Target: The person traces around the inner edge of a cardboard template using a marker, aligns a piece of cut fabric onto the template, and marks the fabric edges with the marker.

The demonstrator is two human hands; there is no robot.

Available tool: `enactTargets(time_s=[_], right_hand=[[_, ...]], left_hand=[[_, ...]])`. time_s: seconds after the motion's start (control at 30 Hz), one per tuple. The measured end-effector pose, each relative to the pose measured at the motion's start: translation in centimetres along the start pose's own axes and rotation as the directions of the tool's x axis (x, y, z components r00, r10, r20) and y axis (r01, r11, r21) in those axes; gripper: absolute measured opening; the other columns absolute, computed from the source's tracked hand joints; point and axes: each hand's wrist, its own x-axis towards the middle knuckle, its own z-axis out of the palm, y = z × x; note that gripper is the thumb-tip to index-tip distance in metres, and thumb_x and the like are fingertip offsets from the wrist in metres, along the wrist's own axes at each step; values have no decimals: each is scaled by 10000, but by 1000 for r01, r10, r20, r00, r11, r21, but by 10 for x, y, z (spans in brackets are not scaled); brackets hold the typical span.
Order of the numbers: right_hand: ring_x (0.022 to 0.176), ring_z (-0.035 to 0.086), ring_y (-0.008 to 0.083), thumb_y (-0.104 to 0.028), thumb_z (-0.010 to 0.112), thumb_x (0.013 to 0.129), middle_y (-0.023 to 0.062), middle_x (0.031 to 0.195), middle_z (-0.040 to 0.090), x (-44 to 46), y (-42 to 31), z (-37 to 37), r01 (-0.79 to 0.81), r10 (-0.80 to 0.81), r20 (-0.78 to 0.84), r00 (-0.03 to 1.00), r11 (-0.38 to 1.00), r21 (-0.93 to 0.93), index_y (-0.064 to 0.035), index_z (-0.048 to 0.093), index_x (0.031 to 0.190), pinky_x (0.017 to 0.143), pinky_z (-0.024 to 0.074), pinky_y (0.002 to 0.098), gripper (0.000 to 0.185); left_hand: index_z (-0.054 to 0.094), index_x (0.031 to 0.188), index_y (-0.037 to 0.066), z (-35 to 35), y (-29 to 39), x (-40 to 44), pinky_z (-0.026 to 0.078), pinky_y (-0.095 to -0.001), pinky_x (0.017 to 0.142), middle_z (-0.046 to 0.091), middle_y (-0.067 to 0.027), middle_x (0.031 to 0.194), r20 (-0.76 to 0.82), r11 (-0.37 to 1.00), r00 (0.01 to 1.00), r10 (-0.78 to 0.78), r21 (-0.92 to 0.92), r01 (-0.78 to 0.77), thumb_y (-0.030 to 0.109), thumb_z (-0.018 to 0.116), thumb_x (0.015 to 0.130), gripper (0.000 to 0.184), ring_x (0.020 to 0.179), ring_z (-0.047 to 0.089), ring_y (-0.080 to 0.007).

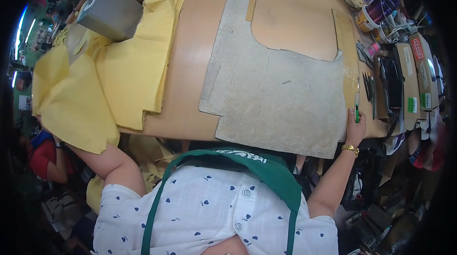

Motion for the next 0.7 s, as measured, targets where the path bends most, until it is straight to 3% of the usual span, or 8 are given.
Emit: enactTargets(time_s=[0.17, 0.27, 0.3, 0.33, 0.37, 0.43, 0.53, 0.7], right_hand=[[710, 545, 238, -419, 596, 743, 148, 779, 581, -1, -3, -1, 4, -4, 5, 1000, 1000, 2, 19, 548, 952, 658, 423, 321, 488], [696, 547, 240, -419, 594, 742, 142, 757, 580, 0, -4, 0, 0, 0, 3, 1000, 1000, 8, 10, 553, 948, 651, 426, 324, 477], [694, 548, 244, -420, 594, 740, 142, 752, 580, 0, -4, 0, -11, 11, 13, 1000, 1000, 11, 7, 554, 945, 649, 426, 327, 476], [692, 550, 247, -422, 593, 738, 142, 747, 580, 0, -3, 0, -24, 24, 21, 999, 1000, 10, 5, 555, 942, 648, 427, 329, 474], [716, 562, 278, -434, 593, 728, 155, 785, 591, 0, -2, -1, -13, 14, 19, 1000, 999, -31, 4, 558, 938, 657, 432, 348, 488], [749, 553, 305, -436, 597, 717, 169, 813, 586, -2, -1, 3, -4, 3, -20, 1000, 1000, -21, 0, 562, 938, 672, 431, 363, 490], [801, 536, 298, -411, 610, 717, 154, 823, 570, -11, -7, -4, 132, -166, -122, 979, 960, -247, 6, 565, 911, 693, 416, 358, 462], [807, 510, 334, -425, 629, 682, 189, 818, 548, -7, -9, -13, 123, -150, -165, 975, 979, -162, 22, 574, 895, 710, 413, 387, 499]], left_hand=[[505, 825, 37, 126, -49, -175, 416, -278, 602, 501, -31, 788, 550, 998, 835, 9, -58, 28, 205, 410, 873, 199, 655, 457, -132], [490, 794, 48, 203, -93, -344, 410, -275, 583, 479, -17, 765, 896, 978, 426, 128, -42, -206, 194, 389, 881, 197, 630, 436, -123], [485, 784, 52, 221, -104, -406, 407, -273, 577, 471, -13, 757, 950, 998, 309, 45, -33, -43, 190, 382, 884, 199, 622, 429, -119], [368, 724, 67, 229, -97, -468, 370, -270, 565, 359, 5, 736, 922, 909, 335, -196, 43, 414, 173, 369, 886, 194, 643, 333, -92], [444, 893, 23, 224, -107, -502, 396, -287, 731, 459, -46, 890, 949, 805, 82, -306, 211, 555, 235, 455, 857, 215, 835, 430, -136], [465, 1082, 18, 198, -134, -553, 350, -349, 887, 447, -141, 1116, 919, 917, -164, -357, 379, 125, 351, 584, 765, 475, 1094, 393, -240], [416, 1176, 12, 164, -138, -545, 265, -356, 970, 370, -186, 1225, 950, 982, -286, -128, 81, -169, 317, 623, 743, 569, 1183, 313, -298], [472, 1112, 13, 122, -196, -407, 304, -402, 940, 435, -215, 1152, 993, 578, 70, 91, 4, -816, 254, 652, 713, 500, 1115, 374, -345]])
